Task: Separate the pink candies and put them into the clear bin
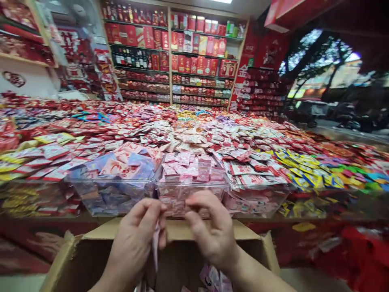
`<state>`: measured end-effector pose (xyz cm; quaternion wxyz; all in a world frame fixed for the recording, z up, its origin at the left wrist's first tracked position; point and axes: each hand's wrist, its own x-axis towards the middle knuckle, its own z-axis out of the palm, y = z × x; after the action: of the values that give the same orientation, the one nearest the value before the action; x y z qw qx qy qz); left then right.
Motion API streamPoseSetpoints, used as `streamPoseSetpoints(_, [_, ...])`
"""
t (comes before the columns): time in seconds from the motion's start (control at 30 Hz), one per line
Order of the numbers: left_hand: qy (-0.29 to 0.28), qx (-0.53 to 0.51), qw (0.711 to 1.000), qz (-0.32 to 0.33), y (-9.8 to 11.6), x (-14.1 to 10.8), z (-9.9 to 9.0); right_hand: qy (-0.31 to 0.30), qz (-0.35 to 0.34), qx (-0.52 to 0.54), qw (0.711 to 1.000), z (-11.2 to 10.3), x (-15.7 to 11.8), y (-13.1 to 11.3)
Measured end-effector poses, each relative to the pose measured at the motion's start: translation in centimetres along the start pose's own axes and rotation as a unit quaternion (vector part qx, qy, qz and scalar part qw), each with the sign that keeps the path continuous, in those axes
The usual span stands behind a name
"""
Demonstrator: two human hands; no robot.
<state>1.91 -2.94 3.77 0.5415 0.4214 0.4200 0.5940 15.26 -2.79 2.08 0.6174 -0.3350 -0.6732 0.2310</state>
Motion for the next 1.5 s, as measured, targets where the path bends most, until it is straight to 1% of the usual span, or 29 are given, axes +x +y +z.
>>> streamPoseSetpoints(0.07, [0.005,-0.027,0.999,0.045,0.0,1.8,0.7,-0.048,0.053,0.054,0.996,0.0,-0.2,1.3])
streamPoseSetpoints(0.13, [-0.003,-0.045,0.997,0.061,-0.7,3.2,1.4,-0.106,0.12,0.07,0.985,0.0,-0.4,2.1])
streamPoseSetpoints(0.2, [-0.02,-0.071,0.997,0.022,-1.6,4.0,1.7,-0.159,0.153,0.05,0.974,0.1,-0.7,2.4])
streamPoseSetpoints(0.27, [-0.04,-0.094,0.994,-0.027,-2.2,4.0,1.7,-0.182,0.166,0.031,0.969,0.3,-0.7,2.3])
streamPoseSetpoints(0.3, [-0.046,-0.102,0.993,-0.047,-2.3,3.8,1.6,-0.182,0.175,0.034,0.967,0.3,-0.7,2.2])
streamPoseSetpoints(0.33, [-0.047,-0.104,0.992,-0.06,-2.3,3.5,1.4,-0.171,0.189,0.043,0.966,0.3,-0.7,2.1])
streamPoseSetpoints(0.4, [-0.048,-0.089,0.993,-0.065,-2.2,3.0,1.0,-0.133,0.227,0.079,0.961,0.2,-0.5,2.1])
streamPoseSetpoints(0.5, [-0.054,-0.047,0.996,-0.043,-2.1,2.7,0.6,-0.084,0.274,0.146,0.947,-0.2,-0.5,2.2])
streamPoseSetpoints(0.57, [-0.051,-0.059,0.996,-0.039,-2.0,2.7,0.5,-0.064,0.276,0.169,0.944,-0.4,-0.5,2.3])
streamPoseSetpoints(0.63, [-0.044,-0.111,0.992,-0.03,-1.9,2.8,0.4,-0.041,0.269,0.181,0.945,-0.4,-0.5,2.4])
streamPoseSetpoints(0.73, [-0.077,-0.169,0.982,-0.034,-1.8,2.7,0.2,-0.013,0.276,0.236,0.932,-0.4,-0.4,2.5])
streamPoseSetpoints(0.8, [-0.116,-0.165,0.979,-0.04,-1.9,2.4,0.1,-0.021,0.286,0.28,0.916,-0.3,-0.4,2.7])
streamPoseSetpoints(0.83, [-0.132,-0.15,0.979,-0.034,-1.9,2.3,0.0,-0.021,0.285,0.291,0.913,-0.3,-0.4,2.8])
streamPoseSetpoints(0.87, [-0.147,-0.134,0.98,-0.021,-2.0,2.2,0.0,-0.014,0.276,0.289,0.917,-0.3,-0.4,2.9])
streamPoseSetpoints(0.93, [-0.167,-0.108,0.98,0.011,-2.1,2.1,0.0,0.024,0.229,0.253,0.94,-0.3,-0.6,3.0])
streamPoseSetpoints(0.97, [-0.164,-0.099,0.981,0.02,-2.1,2.1,0.1,0.041,0.197,0.22,0.955,-0.3,-0.7,3.0])
streamPoseSetpoints(1.03, [-0.14,-0.088,0.986,0.022,-2.1,2.0,0.2,0.045,0.136,0.151,0.978,-0.4,-1.1,2.9])
streamPoseSetpoints(1.1, [-0.113,-0.075,0.991,0.023,-2.1,2.0,0.2,0.035,0.11,0.121,0.986,-0.5,-1.3,2.8])
streamPoseSetpoints(1.17, [-0.106,-0.05,0.992,0.048,-2.2,2.0,0.2,0.038,0.122,0.174,0.976,-0.7,-1.3,2.7])
streamPoseSetpoints(1.23, [-0.096,-0.014,0.991,0.088,-2.4,2.0,0.2,0.046,0.146,0.26,0.953,-0.8,-1.1,2.7])
streamPoseSetpoints(1.3, [-0.082,0.013,0.989,0.119,-2.5,1.9,0.2,0.06,0.181,0.296,0.936,-0.7,-0.9,2.7])
streamPoseSetpoints(1.4, [-0.084,0.038,0.988,0.123,-2.5,1.8,0.5,0.085,0.23,0.243,0.939,-0.3,-1.0,2.8])
streamPoseSetpoints(1.43, [-0.091,0.046,0.988,0.114,-2.5,1.7,0.6,0.093,0.235,0.219,0.942,-0.2,-1.1,2.8])
streamPoseSetpoints(1.5, [-0.101,0.052,0.989,0.095,-2.5,1.6,0.9,0.11,0.221,0.173,0.954,-0.2,-1.4,2.8])
